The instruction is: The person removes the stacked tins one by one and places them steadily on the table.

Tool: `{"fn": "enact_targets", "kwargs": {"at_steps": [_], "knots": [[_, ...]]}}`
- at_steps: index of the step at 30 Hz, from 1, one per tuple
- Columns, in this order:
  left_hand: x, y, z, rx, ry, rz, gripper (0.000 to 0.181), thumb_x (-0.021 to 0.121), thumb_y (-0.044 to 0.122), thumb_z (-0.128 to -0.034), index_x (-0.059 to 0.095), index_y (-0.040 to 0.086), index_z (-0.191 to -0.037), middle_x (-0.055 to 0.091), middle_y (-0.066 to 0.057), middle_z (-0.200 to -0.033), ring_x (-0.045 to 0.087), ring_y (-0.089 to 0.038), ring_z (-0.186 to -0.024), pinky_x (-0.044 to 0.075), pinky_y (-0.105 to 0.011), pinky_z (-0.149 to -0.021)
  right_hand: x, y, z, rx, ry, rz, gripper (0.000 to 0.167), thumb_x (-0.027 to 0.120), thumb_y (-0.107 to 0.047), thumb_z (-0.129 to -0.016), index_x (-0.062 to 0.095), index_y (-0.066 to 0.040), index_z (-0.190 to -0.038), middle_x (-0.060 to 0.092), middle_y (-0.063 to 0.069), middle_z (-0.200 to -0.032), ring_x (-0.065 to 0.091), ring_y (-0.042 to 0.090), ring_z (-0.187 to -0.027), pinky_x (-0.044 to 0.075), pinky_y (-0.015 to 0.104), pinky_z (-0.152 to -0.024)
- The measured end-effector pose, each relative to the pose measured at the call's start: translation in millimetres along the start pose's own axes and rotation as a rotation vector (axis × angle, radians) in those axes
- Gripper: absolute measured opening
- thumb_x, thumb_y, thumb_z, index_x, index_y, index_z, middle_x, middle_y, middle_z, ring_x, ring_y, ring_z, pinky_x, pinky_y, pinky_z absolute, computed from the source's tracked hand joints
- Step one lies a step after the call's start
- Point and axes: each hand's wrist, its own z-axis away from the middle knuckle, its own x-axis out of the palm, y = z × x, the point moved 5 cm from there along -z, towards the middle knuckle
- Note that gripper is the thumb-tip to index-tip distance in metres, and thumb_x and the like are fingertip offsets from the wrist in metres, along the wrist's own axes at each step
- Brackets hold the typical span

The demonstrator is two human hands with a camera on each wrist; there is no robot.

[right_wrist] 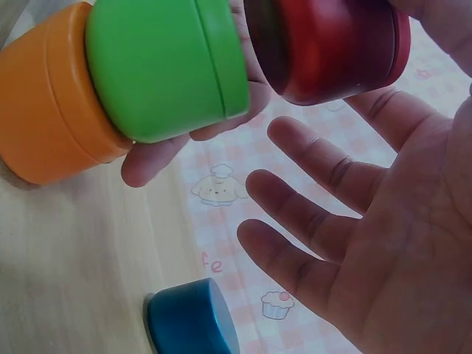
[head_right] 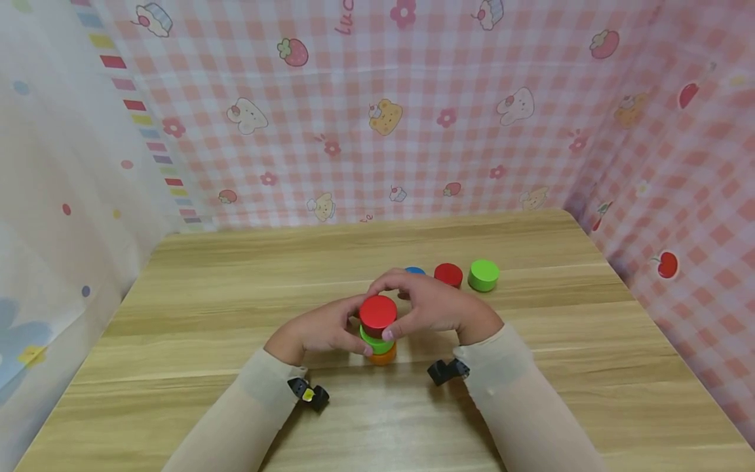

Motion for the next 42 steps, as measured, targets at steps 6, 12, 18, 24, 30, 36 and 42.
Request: {"fn": "enact_targets", "kwargs": {"at_steps": [6, 12, 18, 24, 30, 36, 42], "knots": [[0.2, 0.6, 0.1, 0.019, 0.003, -0.01, 0.073, 0.088, 0.022, -0.0842, 0.054, 0.024, -0.15, 0.064, 0.007, -0.131, 0.058, -0.017, -0.121, 0.043, -0.049, -0.114, -6.2, -0.9, 2.7, 0.003, 0.03, 0.013, 0.052, 0.084, -0.017, -0.085, 0.064, -0.013, -0.133, 0.059, 0.008, -0.141, 0.053, 0.031, -0.13, 0.045, 0.058, -0.107], [0.4, 1.2, 0.0, 0.024, -0.001, -0.01, 0.063, 0.087, 0.022, -0.0845, 0.059, 0.023, -0.14, 0.065, 0.009, -0.13, 0.058, -0.016, -0.122, 0.042, -0.047, -0.114, -14.1, -3.4, 6.0, -0.014, 0.067, 0.024, 0.051, 0.083, -0.015, -0.086, 0.063, -0.012, -0.132, 0.062, 0.009, -0.137, 0.059, 0.029, -0.123, 0.049, 0.052, -0.102], [0.5, 3.0, 0.0, 0.027, -0.006, 0.006, 0.053, 0.087, 0.02, -0.0852, 0.061, 0.02, -0.131, 0.066, 0.006, -0.127, 0.058, -0.017, -0.12, 0.043, -0.046, -0.113, -22.6, -2.1, 8.7, -0.018, 0.12, 0.039, 0.05, 0.083, -0.012, -0.085, 0.064, -0.01, -0.132, 0.065, 0.008, -0.132, 0.061, 0.025, -0.12, 0.048, 0.052, -0.104], [1.1, 3.7, 0.2, 0.03, -0.012, 0.001, 0.049, 0.086, 0.02, -0.0863, 0.062, 0.022, -0.128, 0.066, 0.006, -0.123, 0.06, -0.017, -0.12, 0.046, -0.046, -0.111, -30.6, 0.2, 13.2, 0.031, 0.158, 0.032, 0.051, 0.083, -0.011, -0.085, 0.064, -0.011, -0.133, 0.062, 0.01, -0.135, 0.059, 0.032, -0.119, 0.052, 0.046, -0.096], [1.4, 2.7, -0.9, 0.044, -0.011, -0.008, 0.046, 0.087, 0.02, -0.0862, 0.062, 0.022, -0.125, 0.067, 0.006, -0.121, 0.06, -0.015, -0.118, 0.046, -0.046, -0.11, -40.4, 4.3, 19.1, 0.083, 0.198, 0.041, 0.052, 0.083, -0.012, -0.086, 0.063, -0.012, -0.134, 0.059, 0.012, -0.142, 0.058, 0.034, -0.124, 0.048, 0.056, -0.103], [1.2, 2.4, -1.4, 0.041, -0.013, -0.002, 0.046, 0.087, 0.018, -0.086, 0.062, 0.022, -0.125, 0.067, 0.007, -0.123, 0.06, -0.016, -0.119, 0.046, -0.046, -0.111, -48.8, 6.5, 22.7, 0.089, 0.222, 0.017, 0.053, 0.082, -0.007, -0.085, 0.062, -0.006, -0.134, 0.058, 0.017, -0.143, 0.064, 0.037, -0.119, 0.054, 0.046, -0.1], [1.1, 2.9, -1.3, 0.033, -0.013, 0.0, 0.047, 0.087, 0.018, -0.0863, 0.062, 0.023, -0.126, 0.067, 0.007, -0.124, 0.06, -0.016, -0.12, 0.045, -0.046, -0.112, -56.4, 11.5, 28.0, 0.124, 0.246, -0.01, 0.053, 0.081, -0.007, -0.087, 0.061, -0.005, -0.136, 0.058, 0.018, -0.142, 0.062, 0.037, -0.122, 0.056, 0.039, -0.098]]}}
